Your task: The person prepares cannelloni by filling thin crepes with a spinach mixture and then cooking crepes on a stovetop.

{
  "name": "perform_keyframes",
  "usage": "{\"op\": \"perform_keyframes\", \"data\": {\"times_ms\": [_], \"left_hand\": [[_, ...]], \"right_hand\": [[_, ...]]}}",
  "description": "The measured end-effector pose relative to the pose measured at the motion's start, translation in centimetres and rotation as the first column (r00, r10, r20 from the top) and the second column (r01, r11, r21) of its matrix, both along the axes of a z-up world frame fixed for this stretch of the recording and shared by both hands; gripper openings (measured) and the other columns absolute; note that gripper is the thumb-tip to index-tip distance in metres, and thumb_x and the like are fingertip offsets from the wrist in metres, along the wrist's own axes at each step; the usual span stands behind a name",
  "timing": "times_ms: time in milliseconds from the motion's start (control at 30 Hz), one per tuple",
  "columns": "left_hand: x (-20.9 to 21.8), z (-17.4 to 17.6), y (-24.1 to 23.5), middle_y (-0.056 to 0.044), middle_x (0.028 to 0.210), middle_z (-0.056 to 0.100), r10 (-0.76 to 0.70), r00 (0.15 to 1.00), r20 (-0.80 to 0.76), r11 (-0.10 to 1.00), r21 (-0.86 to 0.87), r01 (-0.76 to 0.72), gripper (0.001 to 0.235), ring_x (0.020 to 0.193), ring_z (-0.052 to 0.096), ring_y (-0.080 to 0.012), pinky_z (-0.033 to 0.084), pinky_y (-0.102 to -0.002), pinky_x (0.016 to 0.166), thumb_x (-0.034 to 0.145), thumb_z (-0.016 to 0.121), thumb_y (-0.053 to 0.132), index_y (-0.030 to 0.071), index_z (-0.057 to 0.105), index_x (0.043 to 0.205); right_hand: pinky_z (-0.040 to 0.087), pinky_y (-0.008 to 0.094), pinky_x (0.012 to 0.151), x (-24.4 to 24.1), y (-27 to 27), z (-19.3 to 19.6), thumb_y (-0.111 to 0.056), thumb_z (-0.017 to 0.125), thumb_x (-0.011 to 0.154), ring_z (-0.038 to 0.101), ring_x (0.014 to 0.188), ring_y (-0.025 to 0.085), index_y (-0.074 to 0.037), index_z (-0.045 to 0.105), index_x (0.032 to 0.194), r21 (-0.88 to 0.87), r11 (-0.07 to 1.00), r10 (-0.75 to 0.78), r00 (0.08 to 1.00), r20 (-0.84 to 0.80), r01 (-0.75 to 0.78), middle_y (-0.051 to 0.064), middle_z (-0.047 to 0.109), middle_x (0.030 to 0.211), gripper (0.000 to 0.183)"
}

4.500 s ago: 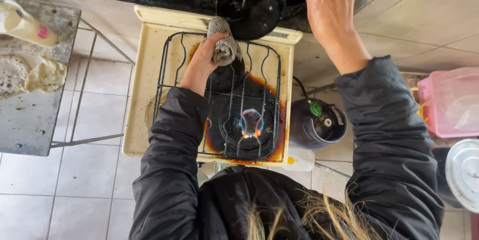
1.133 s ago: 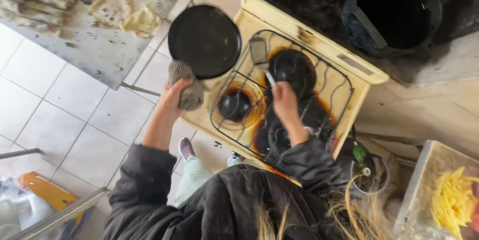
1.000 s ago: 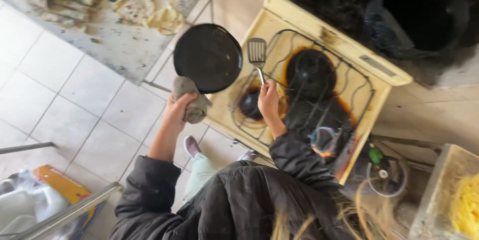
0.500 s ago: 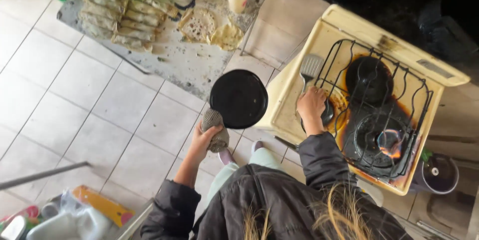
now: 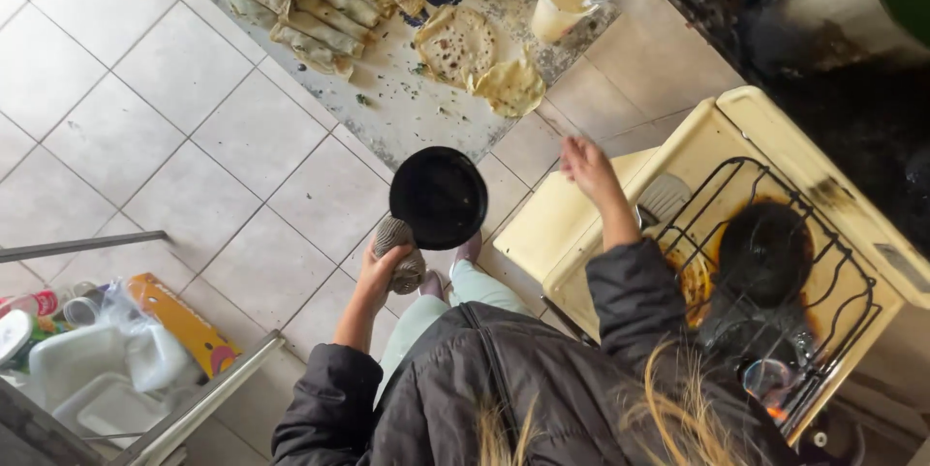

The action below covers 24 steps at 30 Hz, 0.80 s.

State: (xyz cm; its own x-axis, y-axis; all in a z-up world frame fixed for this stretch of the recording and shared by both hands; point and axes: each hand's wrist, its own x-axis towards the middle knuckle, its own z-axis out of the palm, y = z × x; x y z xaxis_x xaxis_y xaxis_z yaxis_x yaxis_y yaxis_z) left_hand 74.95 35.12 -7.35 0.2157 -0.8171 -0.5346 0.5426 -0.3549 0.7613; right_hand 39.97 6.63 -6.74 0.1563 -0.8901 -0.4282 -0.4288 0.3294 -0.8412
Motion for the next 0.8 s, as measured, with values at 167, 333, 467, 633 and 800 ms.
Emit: {"op": "perform_keyframes", "data": {"times_ms": [167,333,467,633,800], "left_hand": [[0.4,-1.4,-1.8,-0.007,0.1,0.069,0.064,0.998,-0.009,0.998,0.014,-0.064,0.038,0.086,0.068,-0.0163,0.056,-0.031,0.073,0.085,0.07,0.006,0.002,0.06,0.122],[0.6,-1.3,-2.3,-0.008,0.101,0.069,0.126,0.991,0.042,0.98,0.148,-0.131,0.045,0.085,0.068,-0.017,0.056,-0.031,0.071,0.083,0.071,0.007,0.007,0.056,0.126],[0.8,-0.4,-2.8,-0.007,0.098,0.069,0.149,0.988,0.03,0.969,0.196,-0.152,0.051,0.082,0.069,-0.0164,0.057,-0.031,0.068,0.079,0.071,0.009,0.013,0.053,0.127],[1.1,-4.0,-1.3,-0.009,0.092,0.073,0.047,0.995,0.088,0.957,0.28,-0.071,0.032,0.077,0.069,-0.0173,0.055,-0.032,0.067,0.088,0.074,0.016,-0.005,0.067,0.111],[1.0,-3.0,-1.6,-0.009,0.092,0.073,0.05,0.994,0.095,0.959,0.275,-0.075,0.031,0.076,0.069,-0.0165,0.055,-0.032,0.067,0.088,0.073,0.016,-0.003,0.067,0.111]], "right_hand": [[0.052,0.042,0.081,-1.1,-17.0,-5.4,-0.041,0.081,0.101,0.061,0.09,0.031,0.003,0.06,0.114,-0.749,0.656,-0.203,0.933,-0.297,-0.095,0.013,0.062,0.098,0.05],[0.055,0.039,0.072,3.8,-24.0,1.4,-0.033,0.091,0.08,0.069,0.074,0.024,0.0,0.069,0.106,-0.659,0.752,-0.256,0.917,-0.307,-0.01,0.011,0.072,0.084,0.047],[0.058,0.036,0.074,6.0,-24.3,4.0,-0.021,0.086,0.082,0.074,0.077,0.02,-0.002,0.071,0.099,-0.58,0.805,-0.129,0.918,-0.376,-0.125,0.01,0.076,0.086,0.029],[0.058,0.042,0.079,5.0,-26.9,2.5,-0.004,0.071,0.102,0.074,0.088,0.028,-0.002,0.074,0.105,-0.738,0.559,0.044,0.903,-0.428,-0.377,0.016,0.076,0.098,0.004],[0.056,0.047,0.075,3.8,-26.0,5.3,-0.011,0.066,0.101,0.071,0.085,0.037,-0.001,0.071,0.101,-0.65,0.591,0.035,0.82,-0.571,-0.478,0.021,0.073,0.097,0.011]]}}
